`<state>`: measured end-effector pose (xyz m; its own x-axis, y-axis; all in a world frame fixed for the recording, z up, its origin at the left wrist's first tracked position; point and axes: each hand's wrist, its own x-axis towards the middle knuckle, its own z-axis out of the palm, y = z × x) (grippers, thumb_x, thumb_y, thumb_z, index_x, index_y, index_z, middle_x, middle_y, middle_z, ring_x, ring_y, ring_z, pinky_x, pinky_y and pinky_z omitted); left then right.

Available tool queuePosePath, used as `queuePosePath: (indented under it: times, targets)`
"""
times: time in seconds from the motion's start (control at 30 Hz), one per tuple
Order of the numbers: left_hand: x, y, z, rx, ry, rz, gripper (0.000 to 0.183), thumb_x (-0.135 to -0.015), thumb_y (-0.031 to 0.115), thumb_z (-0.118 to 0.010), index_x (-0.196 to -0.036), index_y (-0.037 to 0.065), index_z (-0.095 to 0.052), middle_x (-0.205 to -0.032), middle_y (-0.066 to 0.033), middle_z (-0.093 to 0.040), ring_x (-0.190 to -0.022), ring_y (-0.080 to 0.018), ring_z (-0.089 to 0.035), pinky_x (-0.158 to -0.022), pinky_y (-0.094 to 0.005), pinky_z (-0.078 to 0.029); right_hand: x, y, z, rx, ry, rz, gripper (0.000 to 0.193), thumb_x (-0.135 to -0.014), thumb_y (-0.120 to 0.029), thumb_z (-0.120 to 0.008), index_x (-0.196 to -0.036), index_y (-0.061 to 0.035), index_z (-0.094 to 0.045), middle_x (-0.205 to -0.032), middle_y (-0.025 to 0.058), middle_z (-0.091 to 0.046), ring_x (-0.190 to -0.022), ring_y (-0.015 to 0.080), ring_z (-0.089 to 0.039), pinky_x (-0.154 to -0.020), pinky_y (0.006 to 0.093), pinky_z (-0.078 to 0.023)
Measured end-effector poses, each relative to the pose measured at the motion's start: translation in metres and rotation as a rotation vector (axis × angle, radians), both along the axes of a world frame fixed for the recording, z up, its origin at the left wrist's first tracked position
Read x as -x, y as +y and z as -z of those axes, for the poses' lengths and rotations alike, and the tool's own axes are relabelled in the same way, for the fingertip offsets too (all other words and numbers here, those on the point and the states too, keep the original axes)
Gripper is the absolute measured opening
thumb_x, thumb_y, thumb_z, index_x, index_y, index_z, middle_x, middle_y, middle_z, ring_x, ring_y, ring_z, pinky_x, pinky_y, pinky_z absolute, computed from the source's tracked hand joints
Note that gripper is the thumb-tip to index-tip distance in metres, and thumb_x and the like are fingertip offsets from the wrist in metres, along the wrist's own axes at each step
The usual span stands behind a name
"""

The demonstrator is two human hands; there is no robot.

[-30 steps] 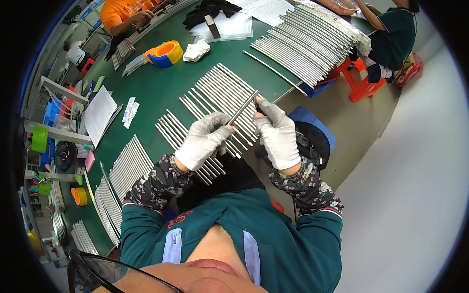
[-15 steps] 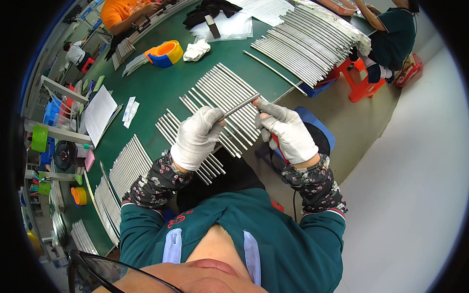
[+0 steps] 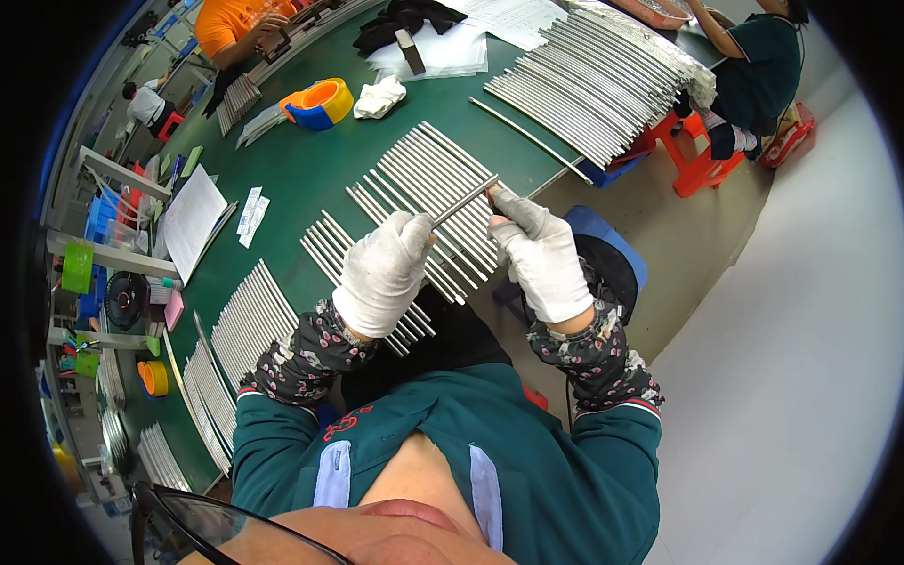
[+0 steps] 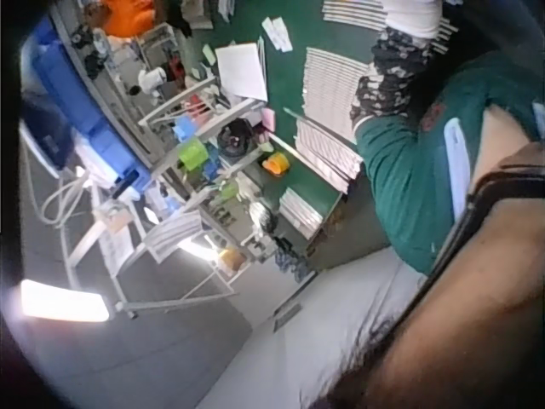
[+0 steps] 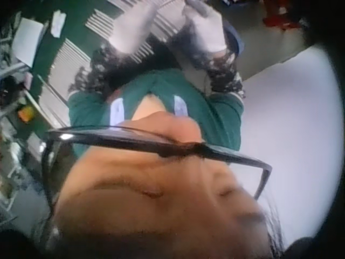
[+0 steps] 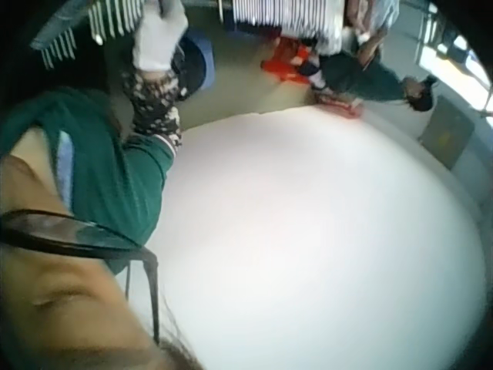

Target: The recorder is sorting thin metal rods by checking them individually and placing them into organized stacks on an assembly table.

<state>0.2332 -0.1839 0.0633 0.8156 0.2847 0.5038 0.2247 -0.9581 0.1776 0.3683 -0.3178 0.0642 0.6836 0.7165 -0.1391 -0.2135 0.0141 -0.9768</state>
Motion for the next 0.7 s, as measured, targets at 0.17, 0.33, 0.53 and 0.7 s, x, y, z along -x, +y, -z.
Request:
queuePosePath:
  times: [0.17,0.33,0.53,0.7]
  targets:
    - [-0.002,0.001,0.004,0.063,-0.035,0.005,0.018,-0.081,0.006,-0.066,-0.096,0.012,-0.058,-0.078,-0.0047,-0.057,-0.064,-0.0266,-0.061,-0.054,-0.0362,-0.050,0.007,0.010,0.012,-0.026,-0.077,0.115,0.035,-0.090,0.000,-0.061,-0.125,0.0029,-0.060,-0.108,0.0069,-0.067,-0.081,0.0065,-0.057,-0.072,0.0194,-0.047]
    - [0.002,0.001,0.006,0.021,-0.016,0.007,0.017,-0.081,0.007,-0.058,-0.098,0.010,-0.055,-0.082,-0.0056,-0.056,-0.068,-0.0247,-0.063,-0.055,-0.0340,-0.052,0.010,0.014,0.019,-0.033,-0.162,0.129,0.035,-0.090,0.000,-0.062,-0.125,0.0049,-0.059,-0.109,0.0076,-0.067,-0.082,0.0068,-0.059,-0.074,0.0184,-0.047]
    - [0.005,0.006,0.002,-0.247,0.075,-0.030,0.020,-0.082,0.009,-0.058,-0.103,0.008,-0.058,-0.082,-0.0029,-0.058,-0.069,-0.0174,-0.064,-0.054,-0.0296,-0.052,0.000,0.009,0.007,0.005,0.107,-0.004,0.037,-0.088,-0.005,-0.063,-0.125,0.0038,-0.060,-0.092,0.0037,-0.067,-0.061,0.0050,-0.053,-0.050,0.0165,-0.040]
    - [0.005,0.007,0.004,-0.228,0.093,-0.030,0.021,-0.082,0.009,-0.059,-0.102,0.008,-0.058,-0.081,-0.0034,-0.058,-0.069,-0.0179,-0.064,-0.054,-0.0296,-0.052,0.005,0.011,0.009,0.012,0.099,0.000,0.039,-0.088,-0.006,-0.064,-0.125,0.0038,-0.059,-0.085,0.0014,-0.064,-0.059,0.0033,-0.050,-0.046,0.0165,-0.037]
